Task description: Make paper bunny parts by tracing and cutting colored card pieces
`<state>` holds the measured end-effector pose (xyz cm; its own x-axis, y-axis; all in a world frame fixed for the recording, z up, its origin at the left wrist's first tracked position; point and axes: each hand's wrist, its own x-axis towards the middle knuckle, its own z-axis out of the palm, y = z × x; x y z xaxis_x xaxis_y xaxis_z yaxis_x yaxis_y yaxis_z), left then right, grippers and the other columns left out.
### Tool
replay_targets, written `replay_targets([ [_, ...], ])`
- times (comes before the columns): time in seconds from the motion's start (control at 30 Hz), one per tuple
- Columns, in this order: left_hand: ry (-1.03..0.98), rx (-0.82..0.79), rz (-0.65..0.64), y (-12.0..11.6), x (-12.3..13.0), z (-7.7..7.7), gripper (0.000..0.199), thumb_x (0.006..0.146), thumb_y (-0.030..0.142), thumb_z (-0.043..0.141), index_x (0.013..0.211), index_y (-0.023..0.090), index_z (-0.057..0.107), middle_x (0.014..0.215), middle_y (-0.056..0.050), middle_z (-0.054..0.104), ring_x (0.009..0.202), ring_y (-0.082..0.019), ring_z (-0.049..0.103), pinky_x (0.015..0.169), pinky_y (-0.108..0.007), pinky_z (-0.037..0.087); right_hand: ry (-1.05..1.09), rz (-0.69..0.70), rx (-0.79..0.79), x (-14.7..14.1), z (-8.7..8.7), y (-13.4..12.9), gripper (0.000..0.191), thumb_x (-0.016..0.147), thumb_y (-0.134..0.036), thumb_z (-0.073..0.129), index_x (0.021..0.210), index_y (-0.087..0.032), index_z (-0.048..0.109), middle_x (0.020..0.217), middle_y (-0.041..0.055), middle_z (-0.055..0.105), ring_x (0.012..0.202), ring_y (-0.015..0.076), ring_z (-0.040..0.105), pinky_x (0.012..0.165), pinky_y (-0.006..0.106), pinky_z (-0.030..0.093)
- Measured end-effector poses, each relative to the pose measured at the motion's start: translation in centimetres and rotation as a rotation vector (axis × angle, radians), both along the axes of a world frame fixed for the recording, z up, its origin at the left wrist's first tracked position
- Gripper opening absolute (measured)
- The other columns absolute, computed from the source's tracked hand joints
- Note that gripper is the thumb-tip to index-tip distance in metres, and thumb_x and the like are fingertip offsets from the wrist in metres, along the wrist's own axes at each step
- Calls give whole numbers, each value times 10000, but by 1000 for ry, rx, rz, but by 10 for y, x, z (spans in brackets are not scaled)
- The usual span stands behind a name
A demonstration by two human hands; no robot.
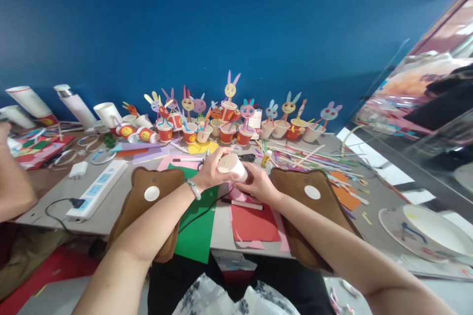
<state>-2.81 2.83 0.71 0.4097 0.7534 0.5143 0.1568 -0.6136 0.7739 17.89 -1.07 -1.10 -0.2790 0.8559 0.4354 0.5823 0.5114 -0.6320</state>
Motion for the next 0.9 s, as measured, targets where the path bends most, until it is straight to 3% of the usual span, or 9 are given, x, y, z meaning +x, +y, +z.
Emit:
replay_targets([
  [0.13, -34, 22, -74, -3, 2, 1, 809, 670, 591, 829, 1284, 174, 508, 1295, -148, 577, 1203, -311, 575, 1046, -428, 460, 45, -16, -8, 0, -3, -1, 478, 815, -525, 702, 1114, -156, 649, 875, 74, 684, 692, 171, 577, 623, 290, 472],
  [0.27, -65, -150, -141, -6, 4, 4, 842, 669, 597, 833, 1321, 186, 494, 1325, -150, 569, 1198, -306, 579, 967, -385, 499, 105, 23, -48, 2, 0, -4, 497, 810, -566, 693, 1096, -162, 648, 876, 69, 681, 681, 158, 553, 586, 270, 454],
  [0.37, -39, -253, -178, -7, 4, 6, 821, 662, 570, 847, 1300, 174, 516, 1211, -130, 627, 1126, -289, 599, 891, -349, 503, 120, 60, -91, 7, 3, -5, 525, 806, -579, 691, 1106, -150, 648, 884, 67, 680, 655, 141, 532, 569, 261, 438],
  [0.47, -26, -275, -194, -6, 3, 7, 758, 633, 544, 870, 1212, 163, 563, 1120, -102, 644, 1039, -262, 609, 857, -335, 489, 97, 81, -85, 13, 4, -5, 562, 780, -612, 714, 1103, -154, 659, 880, 64, 678, 685, 154, 542, 610, 275, 452],
  [0.67, -86, -268, -241, -7, 5, 7, 718, 609, 497, 894, 1172, 179, 581, 1129, -89, 638, 1058, -251, 594, 892, -339, 466, 70, 94, -93, 17, 3, -7, 644, 762, -723, 683, 1050, -146, 681, 858, 72, 661, 710, 174, 541, 622, 291, 446],
  [0.8, -170, -338, -249, -6, 4, 10, 637, 635, 492, 875, 1112, 178, 593, 1065, -69, 642, 980, -213, 603, 821, -303, 474, 96, 158, -139, 20, 7, -8, 679, 737, -757, 682, 1032, -146, 694, 713, 23, 620, 599, 137, 490, 563, 275, 404],
  [0.9, -307, -400, -217, 1, -3, 10, 606, 661, 509, 848, 1100, 190, 580, 1027, -53, 642, 916, -182, 610, 759, -276, 475, 83, 204, -170, 25, 12, -10, 582, 769, -692, 705, 999, -157, 702, 644, -6, 586, 528, 109, 454, 523, 261, 376],
])
